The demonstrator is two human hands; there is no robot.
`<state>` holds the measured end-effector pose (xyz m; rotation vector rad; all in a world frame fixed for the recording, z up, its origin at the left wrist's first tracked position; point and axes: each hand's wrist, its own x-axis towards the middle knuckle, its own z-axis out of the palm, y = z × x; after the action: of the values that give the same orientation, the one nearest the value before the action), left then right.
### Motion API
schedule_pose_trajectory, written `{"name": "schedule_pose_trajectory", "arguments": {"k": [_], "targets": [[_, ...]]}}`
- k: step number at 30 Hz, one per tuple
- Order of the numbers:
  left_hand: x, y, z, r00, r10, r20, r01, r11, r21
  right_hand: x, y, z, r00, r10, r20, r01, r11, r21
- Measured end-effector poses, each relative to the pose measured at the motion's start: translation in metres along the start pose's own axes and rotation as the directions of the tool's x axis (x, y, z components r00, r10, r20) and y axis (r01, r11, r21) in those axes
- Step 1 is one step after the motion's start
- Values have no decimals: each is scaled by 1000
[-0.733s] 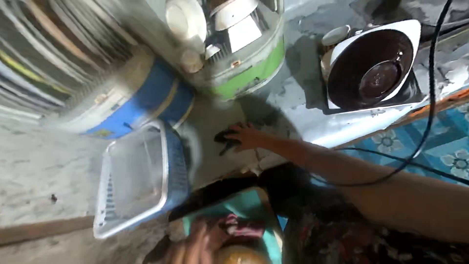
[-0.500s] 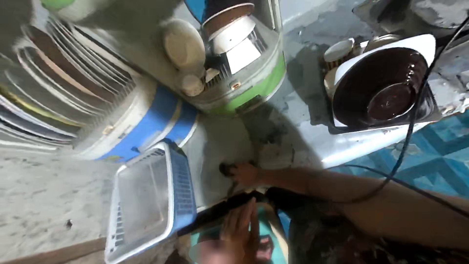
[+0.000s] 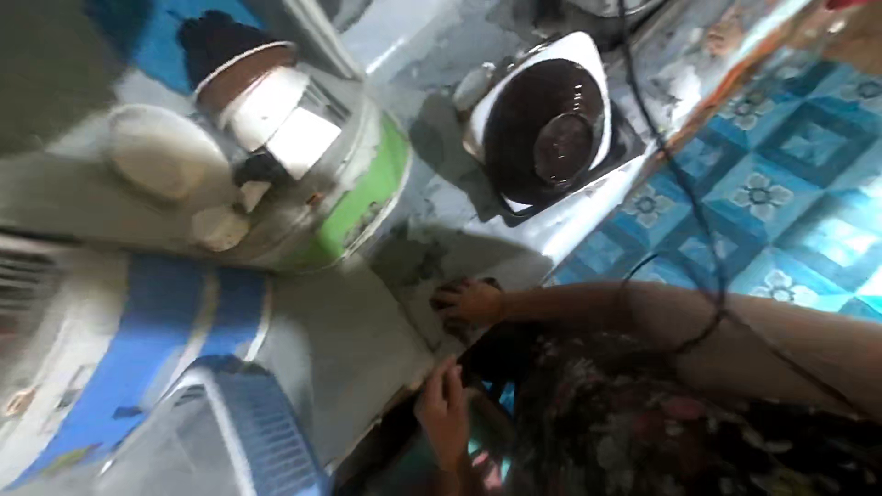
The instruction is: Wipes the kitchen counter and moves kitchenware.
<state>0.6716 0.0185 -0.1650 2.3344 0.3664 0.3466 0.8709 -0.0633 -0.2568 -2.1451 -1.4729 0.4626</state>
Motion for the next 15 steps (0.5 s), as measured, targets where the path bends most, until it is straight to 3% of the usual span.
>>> {"name": "schedule_pose_trajectory", "arguments": {"k": [3, 5, 7, 11, 13, 15], "targets": [[40, 31, 21, 990, 134, 47, -132, 990, -39, -22, 22, -12, 996, -54, -70, 54, 999, 6], [56, 39, 33, 986, 153, 65, -149, 987, -68, -66, 58, -34, 988, 8, -153, -7, 1000, 9], [68, 41, 45, 990, 71, 120, -57, 992, -113, -123, 117, -56, 951, 23, -307, -40, 998, -50], [99, 44, 78, 949, -187, 254, 239, 951, -194, -238, 200, -118, 923, 30, -383, -118, 971, -208], [122, 52, 96, 923, -279, 266, 347, 901, -260, -274, 213, -160, 927, 136, -350, -236, 935, -265], [153, 61, 115, 900, -351, 259, 423, 844, -328, -290, 224, -194, 855, 307, -417, -430, 871, -239]]}}
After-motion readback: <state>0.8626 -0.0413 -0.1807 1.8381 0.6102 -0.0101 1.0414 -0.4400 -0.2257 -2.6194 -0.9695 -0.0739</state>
